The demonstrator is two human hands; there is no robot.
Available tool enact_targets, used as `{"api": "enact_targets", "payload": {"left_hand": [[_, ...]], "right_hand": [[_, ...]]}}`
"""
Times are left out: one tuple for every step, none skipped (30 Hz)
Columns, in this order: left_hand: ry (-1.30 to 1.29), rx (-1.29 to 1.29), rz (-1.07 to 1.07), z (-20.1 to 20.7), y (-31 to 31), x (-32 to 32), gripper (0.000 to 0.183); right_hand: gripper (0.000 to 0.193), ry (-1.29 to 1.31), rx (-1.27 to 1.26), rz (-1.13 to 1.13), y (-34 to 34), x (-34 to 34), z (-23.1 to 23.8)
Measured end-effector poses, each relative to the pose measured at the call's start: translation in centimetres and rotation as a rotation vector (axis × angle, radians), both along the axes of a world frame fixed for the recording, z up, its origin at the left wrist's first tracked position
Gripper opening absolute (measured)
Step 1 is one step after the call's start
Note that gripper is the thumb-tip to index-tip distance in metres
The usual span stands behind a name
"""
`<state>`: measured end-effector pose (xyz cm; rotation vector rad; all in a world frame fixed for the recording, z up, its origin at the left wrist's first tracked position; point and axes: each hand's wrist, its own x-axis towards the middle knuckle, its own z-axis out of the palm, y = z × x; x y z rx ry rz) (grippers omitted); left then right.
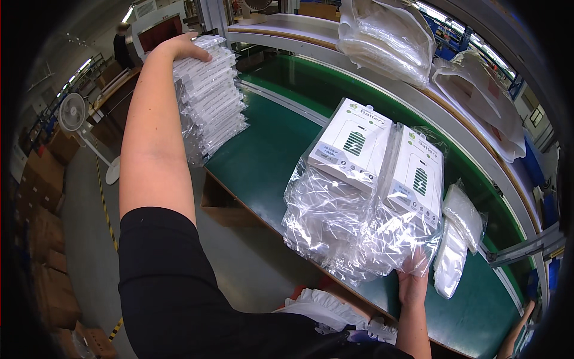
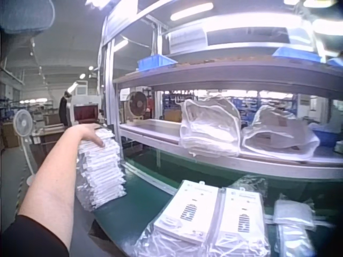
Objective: The recorder is placing electronic components (likely battery packs) into individual plastic sleeves and then stacking them for further processing or shipment.
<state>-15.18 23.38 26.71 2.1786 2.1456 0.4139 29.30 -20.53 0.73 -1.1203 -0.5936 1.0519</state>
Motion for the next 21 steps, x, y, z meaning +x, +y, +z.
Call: {"api": "enact_targets", "payload": {"left_hand": [[0.004,0.014,-0.022,-0.1,0.2,0.4,0.109],[0.002,0.014,-0.029,-0.2,0.5,0.7,0.109],[0.016,0.043,-0.047,-0.4,0.7,0.9,0.109],[0.034,0.069,-0.057,-0.5,0.7,0.8,0.109],[0.036,0.065,-0.054,-0.6,0.7,0.7,0.109],[0.036,0.072,-0.042,-0.5,0.7,0.7,0.109],[0.036,0.080,-0.030,-0.5,0.7,0.6,0.109],[0.038,0.078,-0.026,-0.6,0.6,0.4,0.109],[-0.045,0.140,-0.015,-0.6,0.4,0.1,0.106],[-0.131,0.205,-0.005,-0.5,0.0,0.2,0.103],[-0.130,0.207,0.000,-0.2,-0.7,0.1,0.103],[0.000,0.517,0.005,0.2,-1.5,-0.1,0.097],[0.133,0.828,0.006,0.5,-2.4,0.0,0.094],[-0.005,1.174,-0.187,-0.4,-3.0,0.8,0.063],[-0.018,1.174,-0.192,-1.4,-3.8,1.4,0.063],[-0.226,1.196,-0.334,-2.8,-7.0,3.8,0.055],[-0.422,1.208,-0.464,-4.1,-10.8,5.4,0.049],[-0.617,1.051,-0.481,-6.1,-13.8,6.8,0.044],[-0.812,0.879,-0.495,-8.3,-16.2,8.4,0.040],[-0.988,0.621,-0.524,-9.9,-18.0,10.1,0.050],[-1.143,0.349,-0.534,-11.6,-19.0,11.1,0.061]], "right_hand": [[0.045,-0.002,0.000,-0.008,-0.1,0.0,0.0],[0.045,0.002,-0.013,-0.017,-0.2,0.1,0.0],[0.046,0.007,-0.026,-0.026,-0.2,0.1,0.1],[0.046,0.009,-0.029,-0.024,-0.1,-0.3,0.3],[0.040,0.013,-0.029,-0.074,0.1,-0.9,0.8],[0.035,0.018,-0.028,-0.124,0.3,-1.2,1.1],[0.035,0.019,-0.030,-0.121,0.3,-1.4,1.3],[0.034,0.017,-0.029,-0.133,0.3,-1.5,1.4],[0.034,0.016,-0.028,-0.143,0.3,-1.6,1.4],[0.034,0.016,-0.027,-0.140,0.3,-1.6,1.4],[0.036,0.010,-0.020,-0.128,0.2,-1.4,1.1],[0.037,0.006,-0.013,-0.116,0.1,-1.3,0.7],[0.037,0.007,-0.010,-0.114,-0.2,-0.9,0.3],[0.047,-0.023,-0.008,-0.058,-0.4,-0.3,-0.2],[0.058,-0.052,-0.008,-0.004,-0.7,0.1,-0.3],[0.064,-0.066,-0.061,-0.031,-0.4,-0.4,0.7],[0.064,-0.064,-0.065,-0.031,-0.2,-0.7,1.6],[0.068,-0.016,-0.027,0.025,0.0,-0.8,2.4],[0.072,0.029,0.006,0.073,0.1,-0.9,3.3],[0.077,0.015,-0.030,0.101,0.5,-0.9,4.5],[0.083,0.006,-0.073,0.138,1.3,-1.2,5.2]]}}
